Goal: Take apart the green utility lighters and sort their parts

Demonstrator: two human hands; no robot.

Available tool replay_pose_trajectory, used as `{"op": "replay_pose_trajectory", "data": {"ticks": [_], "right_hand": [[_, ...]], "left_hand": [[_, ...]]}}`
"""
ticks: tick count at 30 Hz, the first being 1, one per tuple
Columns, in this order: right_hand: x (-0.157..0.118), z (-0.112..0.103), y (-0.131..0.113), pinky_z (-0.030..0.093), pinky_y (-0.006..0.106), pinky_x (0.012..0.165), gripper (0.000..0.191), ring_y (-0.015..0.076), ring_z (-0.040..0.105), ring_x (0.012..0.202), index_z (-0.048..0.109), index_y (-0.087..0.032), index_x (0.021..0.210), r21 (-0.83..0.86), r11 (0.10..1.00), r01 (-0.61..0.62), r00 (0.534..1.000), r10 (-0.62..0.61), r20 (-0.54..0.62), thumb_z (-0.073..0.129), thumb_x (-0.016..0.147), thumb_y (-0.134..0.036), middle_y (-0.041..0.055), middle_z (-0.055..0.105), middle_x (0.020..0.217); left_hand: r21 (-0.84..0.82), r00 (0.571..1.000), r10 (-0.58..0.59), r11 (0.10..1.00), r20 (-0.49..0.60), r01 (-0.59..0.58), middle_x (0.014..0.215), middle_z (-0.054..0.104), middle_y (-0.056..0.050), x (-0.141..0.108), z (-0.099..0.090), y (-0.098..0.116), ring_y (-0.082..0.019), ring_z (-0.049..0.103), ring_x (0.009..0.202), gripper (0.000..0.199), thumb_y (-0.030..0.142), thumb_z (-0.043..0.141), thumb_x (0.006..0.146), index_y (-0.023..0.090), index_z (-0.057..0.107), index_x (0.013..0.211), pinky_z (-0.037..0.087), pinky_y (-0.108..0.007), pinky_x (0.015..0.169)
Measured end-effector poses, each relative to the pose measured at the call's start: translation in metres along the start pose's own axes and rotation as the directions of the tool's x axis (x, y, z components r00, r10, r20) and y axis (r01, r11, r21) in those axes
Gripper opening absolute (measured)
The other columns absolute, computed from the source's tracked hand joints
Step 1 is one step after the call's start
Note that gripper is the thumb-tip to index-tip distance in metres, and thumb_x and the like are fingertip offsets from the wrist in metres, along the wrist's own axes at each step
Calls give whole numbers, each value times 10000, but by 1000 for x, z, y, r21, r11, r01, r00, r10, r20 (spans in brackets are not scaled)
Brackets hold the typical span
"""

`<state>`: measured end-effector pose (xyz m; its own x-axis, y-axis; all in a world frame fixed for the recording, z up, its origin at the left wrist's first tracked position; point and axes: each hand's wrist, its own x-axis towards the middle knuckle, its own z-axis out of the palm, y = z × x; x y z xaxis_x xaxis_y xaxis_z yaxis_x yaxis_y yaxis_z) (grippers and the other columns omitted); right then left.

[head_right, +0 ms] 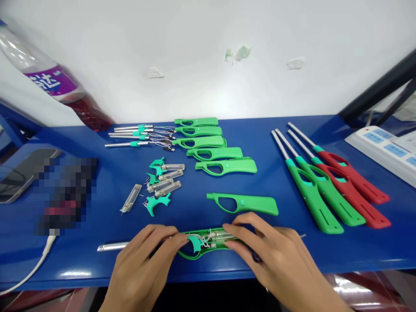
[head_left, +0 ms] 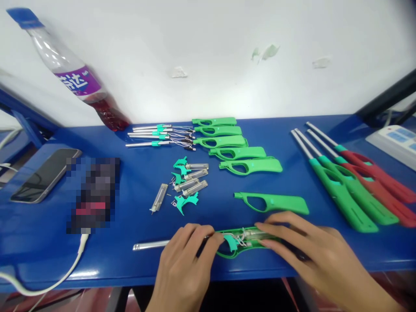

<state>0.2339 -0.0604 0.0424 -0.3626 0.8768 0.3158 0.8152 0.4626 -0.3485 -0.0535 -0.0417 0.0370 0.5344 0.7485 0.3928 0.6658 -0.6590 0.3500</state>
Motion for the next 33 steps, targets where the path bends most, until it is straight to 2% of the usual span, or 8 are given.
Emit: {"op": "replay_pose_trajectory", "data": {"ticks": [4,9,14,16,20,25,29,33], "right_hand": [[2,3,-1,652,279,793,193,145,781,782,736,-302,1214,95,993,-73,997,73,10,586,1097,-332,18,755,1115],[0,7,-4,644,269,787,177,144,784,800,731,-301,1208,109,990,-93,995,95,-12,598,1092,-306,11,759,1092],[0,7,-7,597,230,664,191,142,804,857,712,-294,1224,29,998,-55,995,58,-81,555,1116,-284,10,781,1109],[0,8,-8,589,220,665,189,133,807,882,709,-282,1210,17,999,-40,993,42,-107,541,1123,-278,8,793,1127],[0,11,-8,590,204,724,154,114,806,893,687,-242,1214,28,1000,13,986,-8,-166,577,1113,-280,7,809,1132],[-4,14,-7,585,202,876,164,107,800,912,665,-209,1246,57,998,34,984,-23,-175,618,1089,-224,2,815,1100],[-4,13,-8,586,201,857,148,106,801,896,678,-195,1221,39,998,49,980,-40,-194,620,1087,-222,0,821,1066],[0,10,-11,591,201,815,136,108,805,876,712,-178,1173,6,998,60,972,-57,-229,612,1090,-219,11,833,1028]], "left_hand": [[61,996,65,996,-60,-61,1190,766,-56,-5,1,-1,-223,693,1085,335,-5,572,994,178,699,1245,557,-388,943],[81,988,83,994,-129,-73,1143,796,-30,-7,-2,-3,-193,731,1053,322,-35,609,971,157,702,1212,566,-353,977],[24,953,-52,998,-300,62,1005,795,-9,5,-8,-4,-134,728,951,206,4,676,977,155,722,1109,563,-285,954],[38,940,-83,994,-331,101,1059,792,-23,11,-8,-2,-142,718,1024,235,5,661,987,149,727,1162,555,-289,983],[-3,959,-30,1000,-281,31,1259,737,-94,19,-1,8,-220,639,1223,315,-4,646,980,133,716,1256,551,-375,1038],[-111,986,25,993,-167,-44,1225,713,-104,24,15,20,-256,585,1162,310,20,677,968,144,714,1249,555,-433,973],[-129,986,39,990,-161,-60,1133,717,-79,24,24,21,-236,574,1083,350,-30,679,941,155,718,1236,530,-416,936],[-107,991,66,991,-116,-79,1137,707,-95,23,26,20,-238,569,1067,366,-60,660,933,129,704,1244,502,-425,939]]}}
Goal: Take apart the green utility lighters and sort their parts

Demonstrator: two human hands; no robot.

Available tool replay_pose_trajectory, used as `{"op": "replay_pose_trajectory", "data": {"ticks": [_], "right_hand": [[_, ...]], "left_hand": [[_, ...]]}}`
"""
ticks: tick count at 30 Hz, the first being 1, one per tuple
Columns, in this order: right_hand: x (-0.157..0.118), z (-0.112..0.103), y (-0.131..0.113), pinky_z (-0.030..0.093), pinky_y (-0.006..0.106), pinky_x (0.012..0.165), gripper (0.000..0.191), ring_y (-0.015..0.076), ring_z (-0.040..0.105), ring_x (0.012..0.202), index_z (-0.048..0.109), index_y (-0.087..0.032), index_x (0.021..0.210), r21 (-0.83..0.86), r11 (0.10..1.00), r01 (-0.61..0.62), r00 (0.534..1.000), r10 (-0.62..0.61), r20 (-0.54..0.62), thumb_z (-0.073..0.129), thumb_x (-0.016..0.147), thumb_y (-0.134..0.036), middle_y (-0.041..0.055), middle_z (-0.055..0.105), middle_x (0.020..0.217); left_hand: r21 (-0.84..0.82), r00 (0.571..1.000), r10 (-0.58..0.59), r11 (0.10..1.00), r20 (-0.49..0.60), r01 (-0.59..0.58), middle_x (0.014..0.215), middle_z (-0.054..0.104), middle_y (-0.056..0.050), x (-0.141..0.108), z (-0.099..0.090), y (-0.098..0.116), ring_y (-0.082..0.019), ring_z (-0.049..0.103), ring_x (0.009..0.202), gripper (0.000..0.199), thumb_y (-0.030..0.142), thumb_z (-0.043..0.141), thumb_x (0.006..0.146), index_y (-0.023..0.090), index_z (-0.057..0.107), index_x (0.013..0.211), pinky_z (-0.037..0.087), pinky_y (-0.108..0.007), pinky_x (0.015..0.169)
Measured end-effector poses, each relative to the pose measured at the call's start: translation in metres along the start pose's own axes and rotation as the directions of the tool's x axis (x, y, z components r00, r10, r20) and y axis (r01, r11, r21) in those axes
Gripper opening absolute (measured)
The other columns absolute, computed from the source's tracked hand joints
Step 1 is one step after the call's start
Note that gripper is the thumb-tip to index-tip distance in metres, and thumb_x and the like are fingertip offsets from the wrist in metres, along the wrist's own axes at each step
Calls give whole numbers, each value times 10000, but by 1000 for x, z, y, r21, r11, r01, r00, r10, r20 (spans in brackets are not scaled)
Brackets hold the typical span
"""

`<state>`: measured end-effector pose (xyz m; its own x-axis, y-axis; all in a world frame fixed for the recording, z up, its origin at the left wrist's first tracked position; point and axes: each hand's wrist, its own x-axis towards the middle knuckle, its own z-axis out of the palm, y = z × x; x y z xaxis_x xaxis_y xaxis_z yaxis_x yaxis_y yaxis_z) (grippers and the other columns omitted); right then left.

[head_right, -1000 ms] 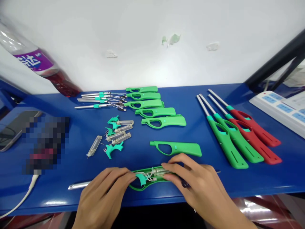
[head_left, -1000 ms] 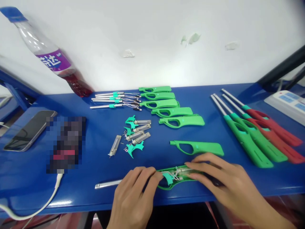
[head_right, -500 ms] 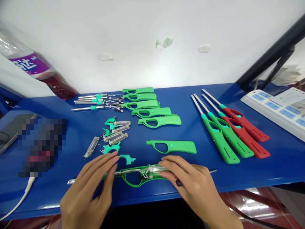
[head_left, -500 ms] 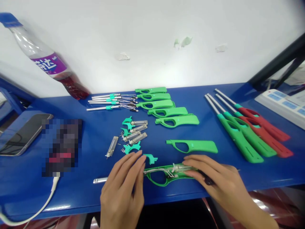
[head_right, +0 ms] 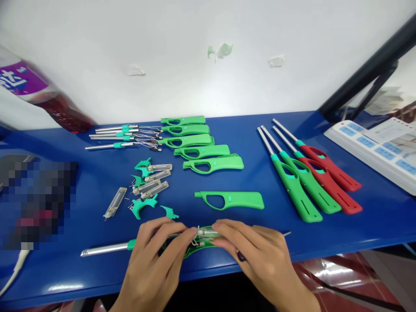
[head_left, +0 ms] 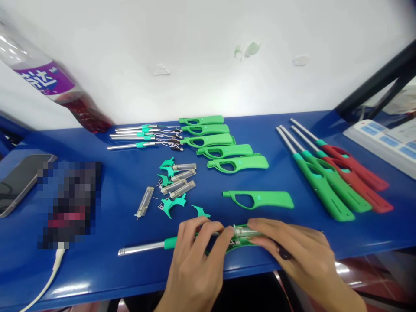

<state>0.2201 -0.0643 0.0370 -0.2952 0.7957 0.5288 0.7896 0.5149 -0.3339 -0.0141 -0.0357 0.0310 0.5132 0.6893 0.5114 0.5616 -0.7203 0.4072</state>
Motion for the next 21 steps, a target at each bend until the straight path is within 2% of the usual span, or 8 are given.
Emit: {"op": "replay_pose_trajectory", "data": {"ticks": [2,7,12,16,21], "right_hand": [[2,0,-1,594,208,799,145,112,809,868,728,-180,1158,-26,1000,-7,1000,7,-20,611,1093,-234,13,837,1016],[2,-1,-3,590,223,696,176,113,814,794,761,-194,1105,-110,994,-6,997,-2,-72,593,1104,-246,9,846,981],[-4,0,-1,602,218,768,134,122,810,816,773,-191,1084,-129,991,-45,992,29,-127,640,1073,-197,34,842,977],[-6,1,-1,599,212,795,107,119,802,804,763,-183,1112,-130,989,-69,986,48,-158,682,1043,-171,31,837,959],[1,-3,-5,595,213,757,120,115,803,804,746,-173,1120,-87,996,12,996,-20,-92,638,1070,-181,25,834,963]], "left_hand": [[-2,1000,-10,1000,5,10,1128,686,-108,0,0,2,-241,552,1046,342,-54,608,959,118,697,1241,487,-430,904],[11,999,-40,999,-3,41,970,588,-82,0,2,6,-193,434,853,347,-60,522,981,101,691,1238,404,-375,723],[70,999,-31,997,17,30,920,515,-46,-1,0,-2,-175,412,805,479,-93,522,956,201,708,1285,391,-304,653],[35,999,-45,998,-1,45,993,571,-74,0,-3,-1,-180,493,869,447,-94,556,949,146,692,1301,469,-359,751],[55,998,-18,998,-56,22,1183,622,-133,2,-1,4,-259,566,1079,333,35,724,939,132,713,1257,522,-443,920]]}}
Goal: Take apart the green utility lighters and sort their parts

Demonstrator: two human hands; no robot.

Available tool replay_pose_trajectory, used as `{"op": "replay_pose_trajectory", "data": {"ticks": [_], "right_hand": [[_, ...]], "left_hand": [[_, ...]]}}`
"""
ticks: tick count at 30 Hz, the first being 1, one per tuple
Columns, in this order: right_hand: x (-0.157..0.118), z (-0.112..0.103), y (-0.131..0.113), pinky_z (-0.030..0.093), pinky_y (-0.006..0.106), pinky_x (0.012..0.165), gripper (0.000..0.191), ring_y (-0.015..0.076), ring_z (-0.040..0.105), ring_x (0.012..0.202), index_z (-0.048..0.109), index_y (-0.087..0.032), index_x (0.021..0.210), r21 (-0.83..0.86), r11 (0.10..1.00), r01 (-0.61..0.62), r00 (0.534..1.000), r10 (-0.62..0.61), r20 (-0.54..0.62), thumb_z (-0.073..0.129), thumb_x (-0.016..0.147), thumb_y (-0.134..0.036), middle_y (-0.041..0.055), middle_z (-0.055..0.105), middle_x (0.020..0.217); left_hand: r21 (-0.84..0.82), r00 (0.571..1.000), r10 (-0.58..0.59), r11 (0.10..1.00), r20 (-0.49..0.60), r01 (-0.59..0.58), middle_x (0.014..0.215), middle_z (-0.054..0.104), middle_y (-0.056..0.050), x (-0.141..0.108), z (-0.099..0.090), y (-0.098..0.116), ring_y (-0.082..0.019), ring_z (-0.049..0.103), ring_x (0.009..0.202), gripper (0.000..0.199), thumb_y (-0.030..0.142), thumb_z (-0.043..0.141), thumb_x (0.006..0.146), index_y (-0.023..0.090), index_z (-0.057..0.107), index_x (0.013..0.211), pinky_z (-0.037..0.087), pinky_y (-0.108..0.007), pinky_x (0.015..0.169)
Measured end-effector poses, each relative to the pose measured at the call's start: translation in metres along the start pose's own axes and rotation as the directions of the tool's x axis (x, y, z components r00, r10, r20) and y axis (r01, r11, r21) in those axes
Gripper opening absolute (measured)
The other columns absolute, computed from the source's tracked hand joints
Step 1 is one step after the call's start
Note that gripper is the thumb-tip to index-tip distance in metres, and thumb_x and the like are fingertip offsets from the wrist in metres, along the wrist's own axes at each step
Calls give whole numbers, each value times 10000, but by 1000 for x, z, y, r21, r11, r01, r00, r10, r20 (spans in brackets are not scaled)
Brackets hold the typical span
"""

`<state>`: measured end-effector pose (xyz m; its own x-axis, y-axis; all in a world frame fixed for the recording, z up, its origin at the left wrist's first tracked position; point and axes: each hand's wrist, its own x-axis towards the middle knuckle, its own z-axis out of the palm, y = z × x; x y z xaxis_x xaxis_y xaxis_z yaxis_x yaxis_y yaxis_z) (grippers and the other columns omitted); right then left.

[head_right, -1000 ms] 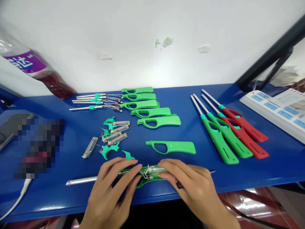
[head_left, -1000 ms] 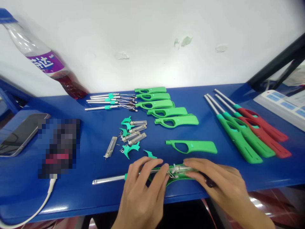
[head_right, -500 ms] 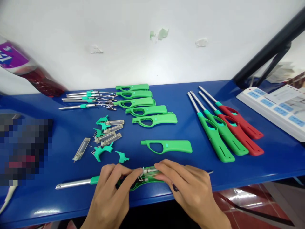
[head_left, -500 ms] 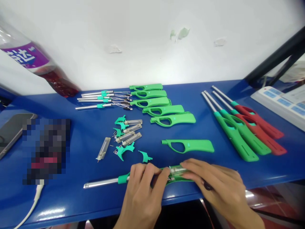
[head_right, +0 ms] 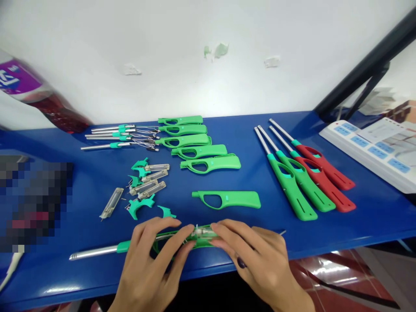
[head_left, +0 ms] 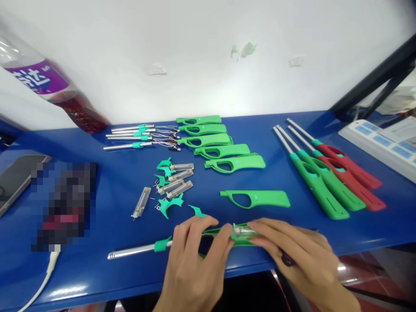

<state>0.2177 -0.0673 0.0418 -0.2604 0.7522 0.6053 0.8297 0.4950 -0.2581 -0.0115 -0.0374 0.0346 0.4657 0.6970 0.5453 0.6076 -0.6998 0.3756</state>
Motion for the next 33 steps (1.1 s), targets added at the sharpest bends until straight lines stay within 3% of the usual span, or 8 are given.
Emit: {"op": "replay_pose_trajectory", "data": {"ticks": [5,10,14,18,22,26,29,33], "right_hand": [[8,-2,-5,599,196,778,109,107,805,834,748,-183,1103,113,994,-14,1000,13,10,645,1068,-187,22,834,968],[21,-5,-9,598,191,714,157,95,807,801,762,-215,1080,153,988,17,999,-22,31,613,1094,-261,-4,840,966],[31,-2,-12,604,196,719,193,96,812,833,761,-243,1138,179,984,24,994,-42,97,574,1113,-286,-17,843,1035],[41,9,-12,605,181,727,134,103,813,861,753,-255,1150,217,976,-19,991,-10,130,643,1076,-283,-35,838,1038],[45,22,-11,622,189,785,121,129,817,870,752,-257,1145,153,982,-110,990,93,110,704,1035,-246,-30,833,1029],[46,33,-10,658,272,851,136,181,822,899,748,-237,1160,93,986,-136,979,119,168,664,1055,-254,6,826,1087],[44,32,-9,665,318,902,197,195,821,933,736,-231,1236,64,990,-127,975,112,191,644,1063,-245,22,814,1174],[33,16,-7,659,278,899,239,170,815,965,712,-277,1296,70,989,-131,971,113,211,640,1068,-263,8,799,1213]], "left_hand": [[-47,996,50,997,-77,-53,1123,670,-114,-4,-1,-2,-248,582,1078,317,-54,704,914,87,728,1196,498,-410,891],[-132,990,7,991,-144,-26,1085,684,-95,-11,-10,-7,-222,581,1054,316,-111,640,920,91,738,1142,479,-393,868],[-146,996,-20,989,-85,7,1075,694,-77,-13,-22,-16,-207,578,1028,369,-149,643,881,125,719,1118,498,-383,872],[-12,998,-26,1000,-52,25,1079,689,-57,-10,-32,-30,-211,579,1053,410,-134,642,894,176,712,1153,493,-389,906],[127,995,-71,989,-65,78,1079,681,-53,-5,-33,-43,-213,589,1021,404,-106,617,928,196,707,1181,470,-398,905],[115,995,-96,988,-21,98,1079,685,-56,-1,-29,-48,-215,607,982,335,-50,631,956,190,706,1178,449,-405,885],[91,996,-93,991,-11,93,1104,682,-66,0,-28,-46,-208,609,997,334,-45,621,971,173,704,1210,444,-398,896],[80,995,-99,992,-31,101,1093,670,-54,-4,-39,-40,-176,610,989,309,-1,615,1004,177,701,1241,444,-362,897]]}}
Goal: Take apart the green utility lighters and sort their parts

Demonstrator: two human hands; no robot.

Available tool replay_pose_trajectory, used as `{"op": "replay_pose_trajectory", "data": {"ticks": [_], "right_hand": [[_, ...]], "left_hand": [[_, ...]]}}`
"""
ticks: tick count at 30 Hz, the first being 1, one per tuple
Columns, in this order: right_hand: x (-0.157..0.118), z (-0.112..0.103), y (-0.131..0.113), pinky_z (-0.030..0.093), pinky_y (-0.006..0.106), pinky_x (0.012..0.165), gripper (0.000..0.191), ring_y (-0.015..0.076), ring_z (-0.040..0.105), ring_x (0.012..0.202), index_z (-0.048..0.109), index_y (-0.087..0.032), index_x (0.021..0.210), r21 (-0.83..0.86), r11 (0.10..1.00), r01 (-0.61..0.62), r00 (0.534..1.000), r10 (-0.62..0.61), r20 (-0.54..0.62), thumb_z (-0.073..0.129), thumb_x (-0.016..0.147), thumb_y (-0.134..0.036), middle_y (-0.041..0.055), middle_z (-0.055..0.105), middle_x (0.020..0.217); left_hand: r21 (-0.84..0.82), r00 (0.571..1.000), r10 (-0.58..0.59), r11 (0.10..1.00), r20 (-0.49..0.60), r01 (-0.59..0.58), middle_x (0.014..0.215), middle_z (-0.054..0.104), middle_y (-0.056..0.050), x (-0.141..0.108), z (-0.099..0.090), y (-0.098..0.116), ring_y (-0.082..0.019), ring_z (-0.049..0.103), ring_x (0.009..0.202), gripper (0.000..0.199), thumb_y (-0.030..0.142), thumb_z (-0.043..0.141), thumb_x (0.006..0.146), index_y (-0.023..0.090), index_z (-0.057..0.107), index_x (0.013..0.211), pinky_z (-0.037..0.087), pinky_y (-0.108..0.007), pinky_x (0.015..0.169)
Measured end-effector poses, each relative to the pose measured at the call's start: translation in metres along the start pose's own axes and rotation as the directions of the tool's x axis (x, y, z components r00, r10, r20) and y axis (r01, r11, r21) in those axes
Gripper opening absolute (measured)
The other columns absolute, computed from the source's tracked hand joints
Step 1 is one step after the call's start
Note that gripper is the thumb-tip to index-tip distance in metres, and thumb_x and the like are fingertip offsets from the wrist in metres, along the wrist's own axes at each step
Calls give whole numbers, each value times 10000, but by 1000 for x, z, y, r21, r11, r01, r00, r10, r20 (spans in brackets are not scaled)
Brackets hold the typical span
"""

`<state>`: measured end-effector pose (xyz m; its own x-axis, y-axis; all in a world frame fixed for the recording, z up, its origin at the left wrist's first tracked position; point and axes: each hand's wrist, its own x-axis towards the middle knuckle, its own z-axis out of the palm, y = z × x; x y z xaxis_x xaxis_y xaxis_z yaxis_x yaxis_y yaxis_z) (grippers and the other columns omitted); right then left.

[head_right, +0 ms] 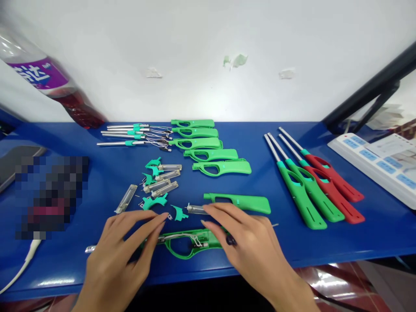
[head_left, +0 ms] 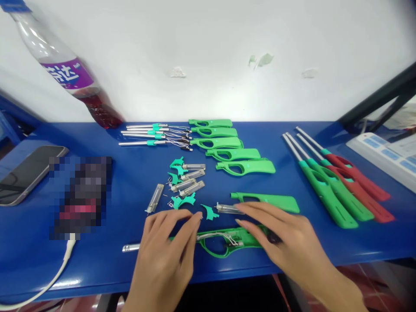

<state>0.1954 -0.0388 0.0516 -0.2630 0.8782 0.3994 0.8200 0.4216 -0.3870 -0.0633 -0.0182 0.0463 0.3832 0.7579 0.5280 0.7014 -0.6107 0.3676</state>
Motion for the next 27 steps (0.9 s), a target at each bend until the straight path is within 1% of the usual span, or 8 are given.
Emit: {"op": "replay_pose_trajectory", "data": {"ticks": [2,4,7,9,14,18,23,27], "right_hand": [[-11,-8,1,664,259,851,223,162,814,949,711,-312,1284,14,1000,-22,998,21,61,617,1083,-342,-4,792,1198],[-22,-14,2,669,248,793,244,158,814,914,708,-327,1281,19,999,-40,991,37,129,586,1092,-422,-2,778,1204],[-33,-15,3,670,234,734,281,144,807,804,717,-316,1274,7,999,-53,989,51,142,556,1097,-465,12,767,1207],[-36,-14,3,669,230,718,292,133,794,735,733,-308,1258,4,998,-66,990,65,128,545,1100,-466,20,765,1202],[-35,-12,1,668,231,700,305,118,760,639,753,-314,1220,16,997,-80,990,77,119,524,1104,-478,21,769,1164],[-37,-12,1,675,246,727,288,123,769,665,733,-332,1252,37,993,-112,984,106,143,536,1099,-476,16,754,1191],[-39,-11,0,675,250,705,300,133,780,691,738,-349,1255,45,989,-140,981,132,139,535,1093,-498,15,748,1194],[-39,-10,0,665,231,676,307,143,791,733,748,-341,1242,56,987,-150,980,141,138,540,1090,-507,24,751,1179]], "left_hand": [[5,999,5,1000,47,-5,1112,666,-58,-6,-10,1,-179,615,1013,297,36,604,1018,182,688,1263,461,-359,911],[25,989,11,1000,146,-14,1157,669,-66,-12,-17,0,-199,620,1052,299,85,584,1032,201,670,1294,485,-373,919],[68,966,17,997,258,-35,1194,674,-70,-22,-22,-4,-225,624,1079,337,115,553,1041,234,651,1341,515,-392,907],[89,956,26,995,291,-54,1210,675,-75,-27,-22,-8,-229,624,1091,387,84,527,1036,248,643,1366,530,-383,896],[80,955,28,995,295,-54,1232,664,-74,-31,-21,-12,-210,628,1144,577,-38,435,1003,306,634,1420,543,-346,937],[95,942,28,994,334,-63,1189,649,-60,-30,-23,-10,-155,666,1012,757,-89,335,957,375,571,1507,571,-270,845],[102,920,108,982,377,-158,1164,650,-69,-29,-27,-15,-153,683,958,769,-72,353,912,353,582,1511,600,-236,776],[114,926,108,981,361,-159,1177,658,-74,-27,-30,-15,-174,681,990,746,-72,395,863,335,636,1440,604,-234,754]]}}
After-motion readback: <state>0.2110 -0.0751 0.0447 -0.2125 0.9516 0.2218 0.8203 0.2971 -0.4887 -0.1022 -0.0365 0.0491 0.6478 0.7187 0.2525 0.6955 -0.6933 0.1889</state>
